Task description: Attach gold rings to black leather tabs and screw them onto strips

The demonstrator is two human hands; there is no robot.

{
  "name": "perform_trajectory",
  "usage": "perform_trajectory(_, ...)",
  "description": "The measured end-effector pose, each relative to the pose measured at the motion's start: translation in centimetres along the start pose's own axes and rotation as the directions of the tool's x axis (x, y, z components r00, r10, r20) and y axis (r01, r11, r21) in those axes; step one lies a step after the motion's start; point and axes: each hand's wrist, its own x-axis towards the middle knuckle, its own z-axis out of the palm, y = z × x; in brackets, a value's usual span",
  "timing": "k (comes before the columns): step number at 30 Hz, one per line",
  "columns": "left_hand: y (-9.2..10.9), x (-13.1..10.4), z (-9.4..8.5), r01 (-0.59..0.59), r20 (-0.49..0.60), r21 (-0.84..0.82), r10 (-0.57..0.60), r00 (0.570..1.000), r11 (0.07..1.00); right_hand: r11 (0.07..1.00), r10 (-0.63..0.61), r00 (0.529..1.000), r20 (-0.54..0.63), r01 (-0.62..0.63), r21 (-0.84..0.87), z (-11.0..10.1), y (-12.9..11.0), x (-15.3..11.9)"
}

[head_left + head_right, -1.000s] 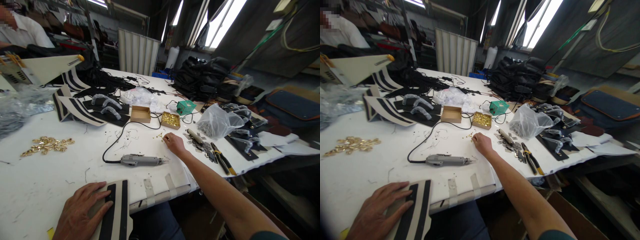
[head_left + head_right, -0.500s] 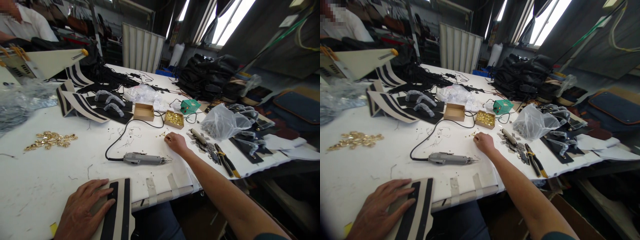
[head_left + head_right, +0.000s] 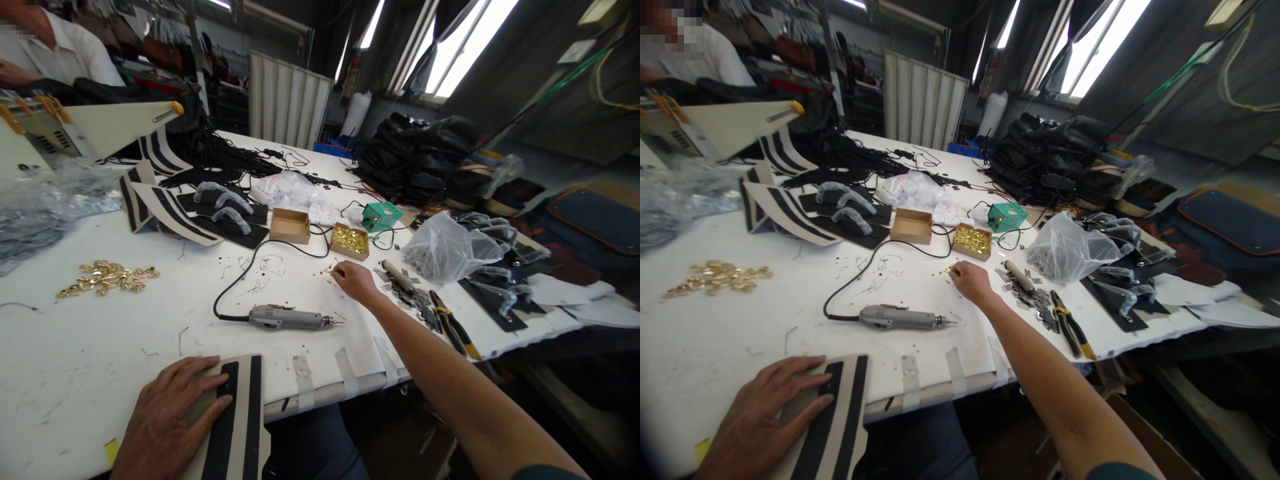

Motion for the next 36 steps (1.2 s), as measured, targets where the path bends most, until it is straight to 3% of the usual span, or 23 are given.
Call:
perform_trajectory(14, 0.3, 0.1, -0.2, -0.011, -0.012, 0.02, 0.011, 1.0, 1.0, 0.994, -0.085, 0.996, -0.001, 0.084, -0.068, 0.9, -1.1, -1.9)
perform_trajectory(25, -0.1, -0.3, 0.1, 0.006, 0.002, 0.021, -0.006, 1.0, 1.0, 0.991, -0.125, 0.992, 0.009, 0.124, 0.052, 0.5, 0.1, -1.7)
perform_trajectory(36, 0.0, -0.1, 0.0, 0.014, -0.002, 0.02, -0.014, 1.0, 1.0, 0.997, -0.071, 0.995, -0.075, 0.072, 0.012, 0.3, -0.1, -1.1)
